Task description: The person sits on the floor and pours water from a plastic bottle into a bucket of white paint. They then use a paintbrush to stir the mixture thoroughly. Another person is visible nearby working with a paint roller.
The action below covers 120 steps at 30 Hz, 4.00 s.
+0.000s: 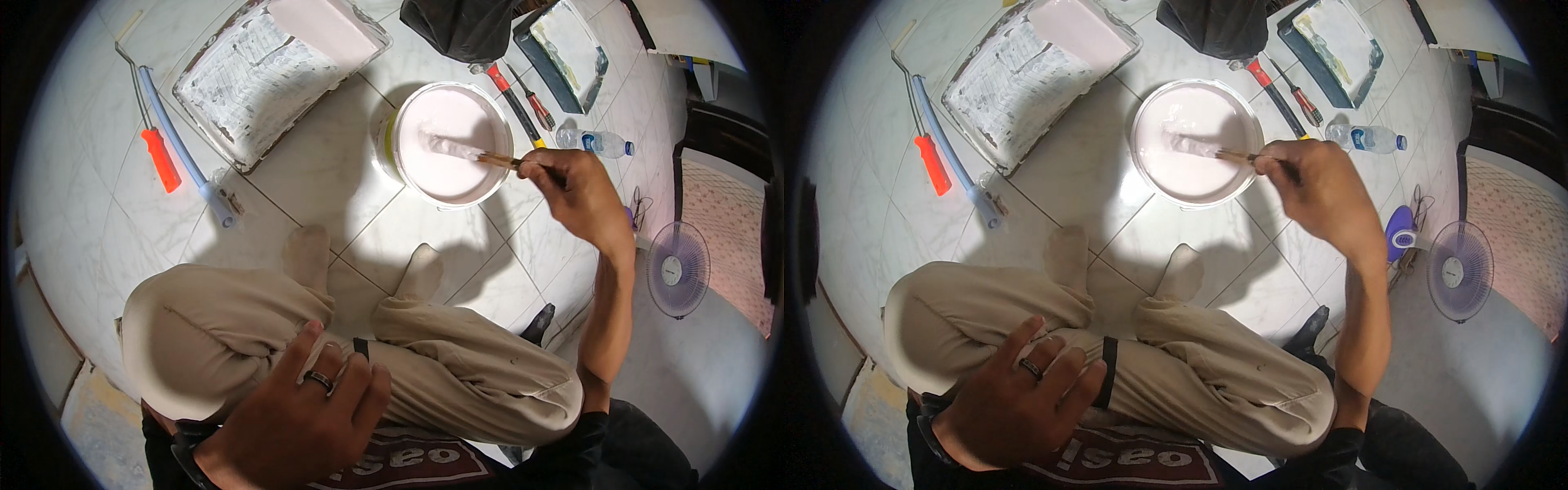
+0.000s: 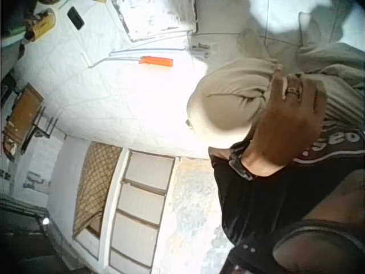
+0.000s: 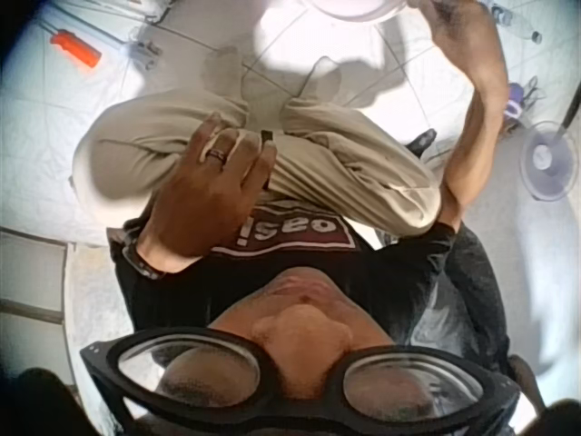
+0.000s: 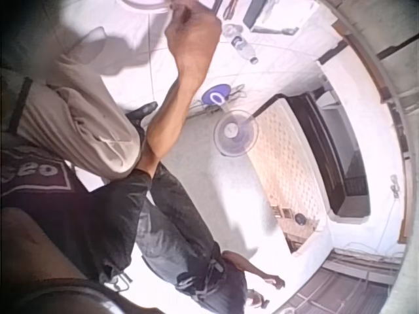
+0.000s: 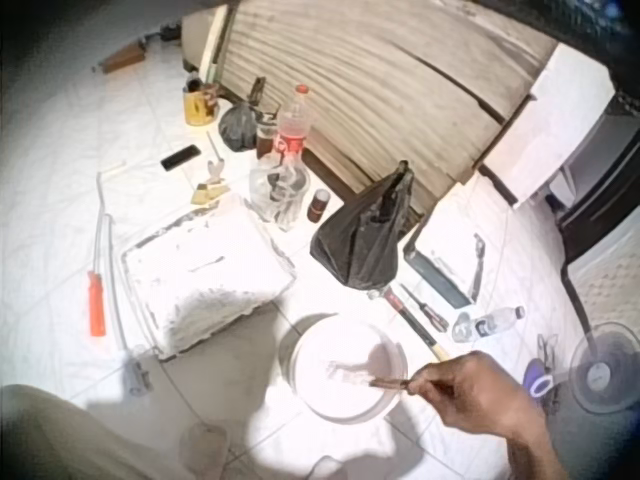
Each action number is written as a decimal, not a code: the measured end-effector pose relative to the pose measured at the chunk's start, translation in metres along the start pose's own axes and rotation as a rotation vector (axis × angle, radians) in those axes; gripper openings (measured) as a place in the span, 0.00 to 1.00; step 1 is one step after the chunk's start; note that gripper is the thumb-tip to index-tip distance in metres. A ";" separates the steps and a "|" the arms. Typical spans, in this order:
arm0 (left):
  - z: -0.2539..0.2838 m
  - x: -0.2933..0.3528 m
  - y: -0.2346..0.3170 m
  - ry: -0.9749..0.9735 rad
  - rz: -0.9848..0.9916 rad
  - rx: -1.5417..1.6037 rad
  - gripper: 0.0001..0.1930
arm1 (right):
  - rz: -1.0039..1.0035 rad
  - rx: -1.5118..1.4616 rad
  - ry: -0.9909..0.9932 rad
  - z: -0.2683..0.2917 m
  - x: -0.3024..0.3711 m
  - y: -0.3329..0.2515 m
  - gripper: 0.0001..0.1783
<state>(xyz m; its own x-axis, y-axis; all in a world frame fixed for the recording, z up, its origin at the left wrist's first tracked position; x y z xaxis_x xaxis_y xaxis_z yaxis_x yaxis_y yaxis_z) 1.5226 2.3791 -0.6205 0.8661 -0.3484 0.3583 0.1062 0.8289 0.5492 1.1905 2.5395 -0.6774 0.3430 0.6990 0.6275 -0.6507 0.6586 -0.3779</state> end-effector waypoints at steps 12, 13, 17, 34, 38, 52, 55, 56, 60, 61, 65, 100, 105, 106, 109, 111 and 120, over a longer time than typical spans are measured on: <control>0.000 0.001 0.001 -0.021 0.025 -0.012 0.15 | 0.100 0.568 0.262 -0.053 -0.070 -0.013 0.07; 0.000 0.001 0.001 -0.022 0.027 -0.005 0.15 | 0.080 0.593 0.270 -0.050 -0.072 -0.010 0.07; 0.000 0.002 0.002 -0.016 0.045 0.003 0.15 | -0.010 0.655 0.241 -0.046 -0.072 0.003 0.06; -0.001 0.005 0.003 -0.007 0.026 0.002 0.14 | 0.163 0.489 -0.081 -0.055 -0.046 -0.020 0.07; 0.000 0.006 0.005 -0.002 0.048 0.012 0.15 | 0.223 0.528 0.081 -0.055 -0.066 -0.019 0.07; -0.002 0.007 0.005 -0.004 0.065 0.002 0.15 | -0.106 0.795 0.120 -0.042 -0.051 -0.001 0.07; -0.002 0.007 0.004 -0.007 0.066 0.001 0.14 | -0.130 0.796 -0.002 -0.047 -0.035 -0.011 0.07; -0.002 0.007 0.004 -0.010 0.066 0.002 0.14 | -0.129 0.786 -0.038 -0.049 -0.032 -0.015 0.07; -0.003 0.007 0.004 -0.011 0.048 0.001 0.14 | -0.018 0.643 -0.140 -0.056 -0.032 -0.036 0.08; -0.002 0.007 0.004 -0.012 0.044 -0.006 0.14 | 0.030 0.628 -0.141 -0.055 -0.034 -0.040 0.08; 0.000 0.008 0.007 -0.012 0.055 0.007 0.14 | 0.213 0.588 -0.050 -0.052 -0.057 -0.045 0.07; 0.003 0.006 0.007 -0.021 0.049 0.019 0.16 | 0.216 0.590 0.208 -0.049 -0.084 -0.024 0.07; 0.000 0.006 0.007 -0.016 0.067 0.007 0.15 | 0.025 0.660 0.275 -0.040 -0.082 -0.006 0.08; 0.000 0.007 0.006 -0.016 0.067 0.005 0.15 | 0.053 0.640 0.303 -0.040 -0.076 -0.001 0.08; -0.002 0.007 0.008 -0.010 0.084 -0.008 0.14 | -0.060 0.758 0.152 -0.046 -0.060 0.000 0.08; -0.002 0.007 0.006 -0.003 0.064 -0.016 0.14 | -0.121 0.769 0.061 -0.049 -0.043 -0.003 0.08; 0.001 0.004 0.008 -0.006 0.060 0.002 0.13 | 0.230 0.466 -0.016 -0.068 -0.041 -0.010 0.10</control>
<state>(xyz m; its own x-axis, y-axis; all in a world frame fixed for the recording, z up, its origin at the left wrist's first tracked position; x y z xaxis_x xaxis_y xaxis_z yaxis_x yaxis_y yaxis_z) 1.5265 2.3836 -0.6138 0.8679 -0.3011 0.3951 0.0536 0.8475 0.5281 1.2294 2.5229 -0.7457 0.1475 0.8047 0.5751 -0.9418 0.2918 -0.1668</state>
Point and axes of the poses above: each hand's wrist, its own x-axis away from the middle knuckle, its own z-axis out of the back of the hand, y = z × x, the point moved 1 cm from there along -x, towards the middle knuckle, and after that the axes turned 14 degrees about -y, right-handed, at the moved point
